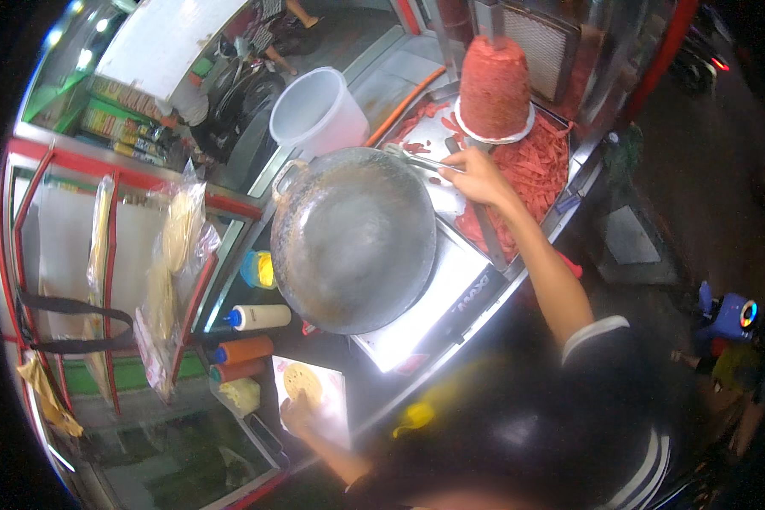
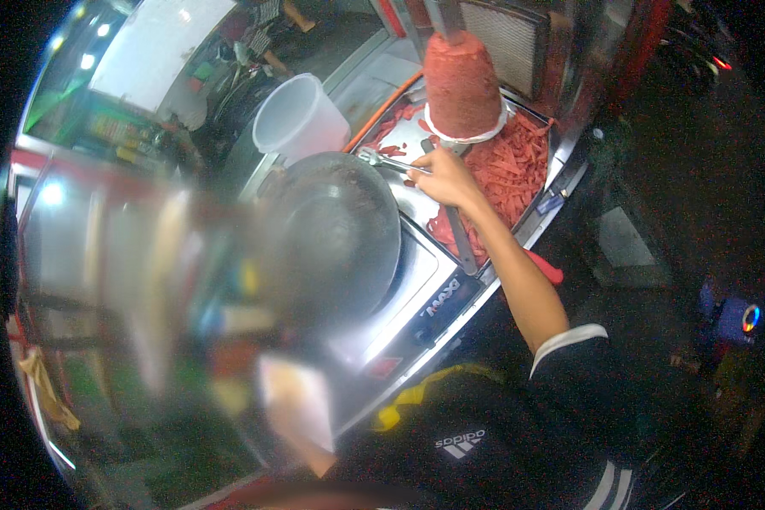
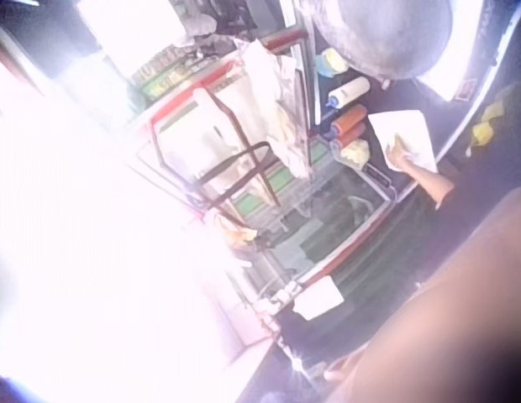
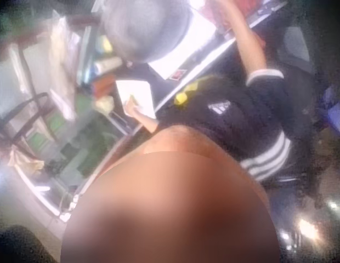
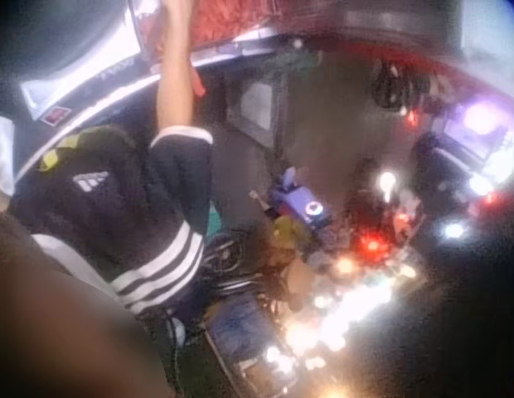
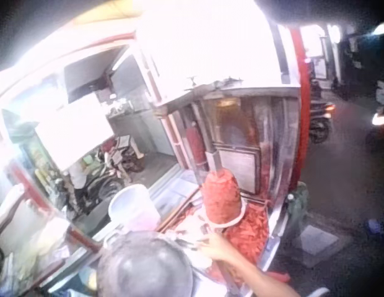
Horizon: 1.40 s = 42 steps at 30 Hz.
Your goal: The person assembles two wraps at a street food stall. They place cooked flatbreads on paper, add shredded vegetables and sauces, fold the paper, and hand the finished wraps to a customer. The person then wipes the counter with a cloth.
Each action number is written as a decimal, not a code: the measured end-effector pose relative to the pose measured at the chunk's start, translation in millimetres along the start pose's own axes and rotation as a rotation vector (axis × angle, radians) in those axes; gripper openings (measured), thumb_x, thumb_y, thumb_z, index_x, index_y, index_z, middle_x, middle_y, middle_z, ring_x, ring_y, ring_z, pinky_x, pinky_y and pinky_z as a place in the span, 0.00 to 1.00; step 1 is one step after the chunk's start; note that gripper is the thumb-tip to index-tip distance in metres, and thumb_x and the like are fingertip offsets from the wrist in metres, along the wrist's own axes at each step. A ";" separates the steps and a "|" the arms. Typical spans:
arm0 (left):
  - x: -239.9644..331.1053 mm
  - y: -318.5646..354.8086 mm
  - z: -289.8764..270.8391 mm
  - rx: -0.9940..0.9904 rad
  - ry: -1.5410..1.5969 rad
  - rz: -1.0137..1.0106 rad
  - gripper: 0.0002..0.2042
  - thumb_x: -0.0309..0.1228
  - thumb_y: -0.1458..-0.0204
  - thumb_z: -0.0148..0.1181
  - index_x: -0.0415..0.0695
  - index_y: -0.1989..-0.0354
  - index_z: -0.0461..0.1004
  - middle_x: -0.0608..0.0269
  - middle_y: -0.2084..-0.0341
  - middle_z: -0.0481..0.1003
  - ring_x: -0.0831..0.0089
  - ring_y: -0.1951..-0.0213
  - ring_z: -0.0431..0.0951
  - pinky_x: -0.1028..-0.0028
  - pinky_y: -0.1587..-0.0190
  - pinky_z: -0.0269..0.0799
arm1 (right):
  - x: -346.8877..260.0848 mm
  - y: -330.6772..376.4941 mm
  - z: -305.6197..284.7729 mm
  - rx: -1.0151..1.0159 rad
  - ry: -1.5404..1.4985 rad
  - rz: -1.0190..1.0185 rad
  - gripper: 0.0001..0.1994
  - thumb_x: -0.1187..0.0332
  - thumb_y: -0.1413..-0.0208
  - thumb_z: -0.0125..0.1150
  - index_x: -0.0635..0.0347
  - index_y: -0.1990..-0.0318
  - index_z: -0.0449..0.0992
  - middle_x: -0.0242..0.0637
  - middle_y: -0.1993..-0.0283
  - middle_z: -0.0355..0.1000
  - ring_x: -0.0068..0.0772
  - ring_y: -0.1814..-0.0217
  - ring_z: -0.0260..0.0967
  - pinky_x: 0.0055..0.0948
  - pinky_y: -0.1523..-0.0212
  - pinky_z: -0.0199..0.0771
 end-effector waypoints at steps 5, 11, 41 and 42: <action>-43.1 -28.2 3.4 -0.158 -0.127 -0.020 0.26 0.46 0.39 0.73 0.33 0.45 0.85 0.45 0.52 0.88 0.54 0.59 0.89 0.59 0.52 0.84 | -29.3 30.5 -32.2 0.107 0.046 -0.099 0.17 0.64 0.35 0.72 0.66 0.45 0.89 0.57 0.58 0.88 0.46 0.54 0.88 0.45 0.49 0.82; -77.9 -37.2 -1.9 -0.401 0.247 0.002 0.22 0.47 0.37 0.68 0.36 0.54 0.87 0.45 0.61 0.88 0.56 0.65 0.88 0.56 0.57 0.84 | -89.9 64.6 -62.2 0.001 -0.058 -0.213 0.18 0.67 0.31 0.72 0.69 0.40 0.87 0.41 0.59 0.88 0.22 0.62 0.79 0.32 0.60 0.80; -96.8 6.0 -17.7 -0.204 0.194 0.776 0.31 0.57 0.41 0.73 0.62 0.30 0.80 0.73 0.28 0.78 0.69 0.28 0.74 0.59 0.18 0.62 | -261.1 250.8 305.9 -1.079 0.765 -0.502 0.23 0.68 0.38 0.74 0.49 0.35 0.84 0.48 0.55 0.80 0.62 0.54 0.81 0.56 0.52 0.79; -97.6 7.8 -17.7 -0.198 0.185 0.741 0.31 0.57 0.41 0.73 0.63 0.30 0.80 0.73 0.28 0.77 0.70 0.28 0.74 0.59 0.18 0.62 | -258.1 251.3 305.1 -1.078 0.762 -0.511 0.23 0.68 0.38 0.73 0.49 0.35 0.84 0.48 0.56 0.79 0.61 0.55 0.81 0.56 0.52 0.78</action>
Point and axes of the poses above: each hand's wrist, its own y-axis away from the middle knuckle, its own z-axis out of the palm, x = y × z, the point moved 1 cm from there along -y, towards the middle knuckle
